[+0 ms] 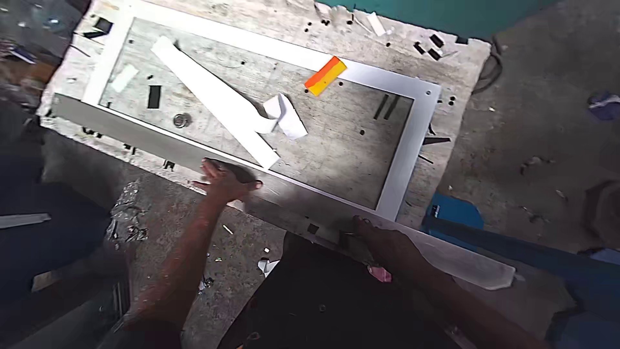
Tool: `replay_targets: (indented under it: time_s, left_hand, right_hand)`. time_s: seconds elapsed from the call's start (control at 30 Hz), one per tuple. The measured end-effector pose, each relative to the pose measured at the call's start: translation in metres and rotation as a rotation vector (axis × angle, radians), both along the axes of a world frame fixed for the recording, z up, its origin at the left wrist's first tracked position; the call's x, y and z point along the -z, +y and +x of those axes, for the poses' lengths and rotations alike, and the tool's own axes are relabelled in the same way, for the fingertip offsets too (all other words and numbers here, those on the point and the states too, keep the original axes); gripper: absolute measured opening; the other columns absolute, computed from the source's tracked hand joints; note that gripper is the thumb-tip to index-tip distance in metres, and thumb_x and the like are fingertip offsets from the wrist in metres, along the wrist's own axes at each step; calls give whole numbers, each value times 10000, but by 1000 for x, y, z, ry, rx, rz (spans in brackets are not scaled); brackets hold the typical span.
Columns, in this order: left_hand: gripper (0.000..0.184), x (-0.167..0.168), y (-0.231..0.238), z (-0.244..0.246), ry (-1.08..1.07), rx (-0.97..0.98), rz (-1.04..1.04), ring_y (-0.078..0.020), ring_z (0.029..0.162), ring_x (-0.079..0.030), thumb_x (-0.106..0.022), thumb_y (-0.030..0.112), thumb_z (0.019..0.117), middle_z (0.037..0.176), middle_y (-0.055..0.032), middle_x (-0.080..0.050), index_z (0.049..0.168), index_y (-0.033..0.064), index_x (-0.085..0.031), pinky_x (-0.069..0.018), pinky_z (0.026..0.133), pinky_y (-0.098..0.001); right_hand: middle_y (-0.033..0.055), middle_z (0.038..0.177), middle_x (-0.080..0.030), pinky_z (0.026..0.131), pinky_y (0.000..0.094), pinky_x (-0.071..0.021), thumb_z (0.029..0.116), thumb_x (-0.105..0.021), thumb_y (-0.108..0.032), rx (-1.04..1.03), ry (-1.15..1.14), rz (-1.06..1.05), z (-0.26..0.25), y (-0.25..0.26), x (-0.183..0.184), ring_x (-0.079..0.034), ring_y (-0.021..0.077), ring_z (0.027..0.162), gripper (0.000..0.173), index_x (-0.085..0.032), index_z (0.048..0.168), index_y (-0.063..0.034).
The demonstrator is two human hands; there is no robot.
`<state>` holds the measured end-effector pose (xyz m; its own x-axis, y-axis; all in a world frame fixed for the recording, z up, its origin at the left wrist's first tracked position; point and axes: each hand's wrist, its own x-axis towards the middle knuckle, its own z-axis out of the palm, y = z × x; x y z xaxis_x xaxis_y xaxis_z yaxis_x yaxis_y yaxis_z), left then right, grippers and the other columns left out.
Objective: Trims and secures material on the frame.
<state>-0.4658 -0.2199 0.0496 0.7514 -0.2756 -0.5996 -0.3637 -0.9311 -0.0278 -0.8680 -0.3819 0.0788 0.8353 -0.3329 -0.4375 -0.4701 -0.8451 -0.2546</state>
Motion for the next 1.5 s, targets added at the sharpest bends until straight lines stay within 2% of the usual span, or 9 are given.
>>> replay_targets:
  time_s: [0.1,0.2,0.4,0.53,0.67,0.8,0.93,1.13,1.5]
  left_hand:
    - [1646,-10,-27,-76,67,-5,-3,-502,1547,129,-760,888,522,1652,-323,201,1608,-58,38,-23,1134,-813]
    - [1685,-9,-45,-142,45,10,-15,-504,1552,88,-701,952,465,1666,-314,158,1614,-50,17,-56,1131,-814]
    - [1704,-12,-72,-215,77,-31,10,-506,1545,136,-737,920,468,1647,-325,214,1604,-63,66,-37,1131,-814]
    - [1704,-13,-83,-215,109,-75,40,-497,1548,137,-812,852,457,1642,-320,238,1607,-61,53,-78,1125,-822]
    - [1674,-17,-92,-211,151,-92,79,-508,1546,127,-869,775,468,1637,-327,243,1605,-74,20,-194,1097,-823]
    - [1675,-19,-96,-210,172,-122,78,-502,1549,117,-903,731,460,1637,-329,240,1603,-78,17,-247,1094,-800]
    - [1647,-16,-92,-209,190,-129,38,-503,1543,148,-901,719,479,1634,-318,260,1611,-61,7,-227,1076,-828]
    - [1640,-11,-88,-208,199,-154,-16,-472,1546,179,-906,702,478,1644,-285,274,1615,-50,6,-180,1093,-829]
    - [1686,-12,-85,-209,190,-144,-29,-468,1549,174,-893,718,487,1642,-288,275,1596,-58,112,-152,1114,-813]
  right_hand:
    - [213,952,-727,546,517,-573,1029,-591,-222,-35,76,-8,0,-3,-3,-716,394,658,286,-633,1243,-37]
    - [199,867,-717,584,512,-574,1048,-553,-261,-74,179,26,4,-7,-12,-724,403,700,270,-626,1192,-44]
    - [195,902,-718,685,525,-579,1067,-465,-246,-161,230,75,2,-16,-14,-735,398,835,276,-616,1195,-53]
    - [155,894,-727,738,509,-577,1068,-471,-334,-178,163,140,4,-39,-12,-735,358,866,319,-636,1203,-96]
    - [65,718,-683,577,448,-572,1012,-558,-316,-194,-318,275,37,-76,14,-693,233,635,252,-711,996,-117]
    - [121,980,-763,790,501,-587,1033,-518,-264,-336,-353,264,128,-76,23,-738,296,848,370,-690,1343,-155]
    - [136,1171,-745,981,494,-538,1054,-469,-216,-478,-323,251,215,-53,26,-712,310,1091,395,-651,1395,-137]
    - [173,1155,-724,957,526,-529,1059,-451,-172,-494,-234,137,274,-22,20,-689,355,1097,413,-614,1438,-152]
    - [191,1109,-710,887,548,-544,1040,-488,-144,-565,-215,113,305,-12,31,-688,375,1057,369,-639,1376,-124]
